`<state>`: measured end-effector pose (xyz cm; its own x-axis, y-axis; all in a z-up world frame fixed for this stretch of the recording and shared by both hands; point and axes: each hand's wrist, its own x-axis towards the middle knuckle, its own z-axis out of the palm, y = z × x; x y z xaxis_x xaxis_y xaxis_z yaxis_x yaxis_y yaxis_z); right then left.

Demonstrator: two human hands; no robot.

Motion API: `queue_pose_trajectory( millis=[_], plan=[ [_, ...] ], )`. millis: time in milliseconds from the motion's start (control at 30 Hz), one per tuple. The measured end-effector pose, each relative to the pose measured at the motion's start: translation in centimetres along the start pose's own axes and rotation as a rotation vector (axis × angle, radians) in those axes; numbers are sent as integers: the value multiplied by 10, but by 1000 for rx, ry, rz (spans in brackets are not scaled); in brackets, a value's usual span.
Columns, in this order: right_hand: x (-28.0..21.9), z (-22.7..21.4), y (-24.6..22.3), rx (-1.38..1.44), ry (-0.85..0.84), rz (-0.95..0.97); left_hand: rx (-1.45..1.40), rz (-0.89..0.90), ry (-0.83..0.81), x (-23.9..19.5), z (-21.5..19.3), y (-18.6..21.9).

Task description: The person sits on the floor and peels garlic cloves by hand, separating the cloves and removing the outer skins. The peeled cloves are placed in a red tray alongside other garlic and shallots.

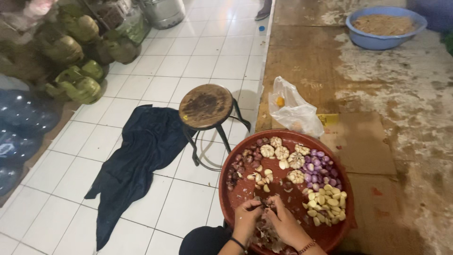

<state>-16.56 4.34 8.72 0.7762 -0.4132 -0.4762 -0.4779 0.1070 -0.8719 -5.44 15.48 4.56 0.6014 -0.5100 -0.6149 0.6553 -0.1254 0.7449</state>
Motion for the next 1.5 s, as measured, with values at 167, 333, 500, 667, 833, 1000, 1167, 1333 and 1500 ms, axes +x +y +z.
queue_pose_trajectory(
  millis=[167, 333, 500, 667, 833, 1000, 1167, 1333, 1500],
  plan=[
    [3, 1, 12, -53, 26, -100, 28, 80, -24, 2, -2, -10],
    [2, 0, 14, -110, 24, -114, -34, 24, -54, 6, -8, -13],
    [-5, -6, 1, -142, -50, -133, -115, -252, -158, 5, -20, 12],
    [-10, -8, -7, -202, -71, -57, -18, -168, -209, 3, -21, 16],
    [-6, -6, -2, -96, -77, -29, 220, 269, -41, -12, -4, -10],
    [-3, -6, 4, -48, -69, 22, -113, -43, -125, -9, -6, 3],
    [-7, -4, 4, -230, -43, -125, 88, -15, -154, -5, -17, 8],
    [-9, -6, 1, -206, -49, -53, 133, 91, -122, -6, -12, -7],
    [-7, -5, 9, -155, -68, -178, 58, -54, -300, 10, -31, 5]
  ],
)
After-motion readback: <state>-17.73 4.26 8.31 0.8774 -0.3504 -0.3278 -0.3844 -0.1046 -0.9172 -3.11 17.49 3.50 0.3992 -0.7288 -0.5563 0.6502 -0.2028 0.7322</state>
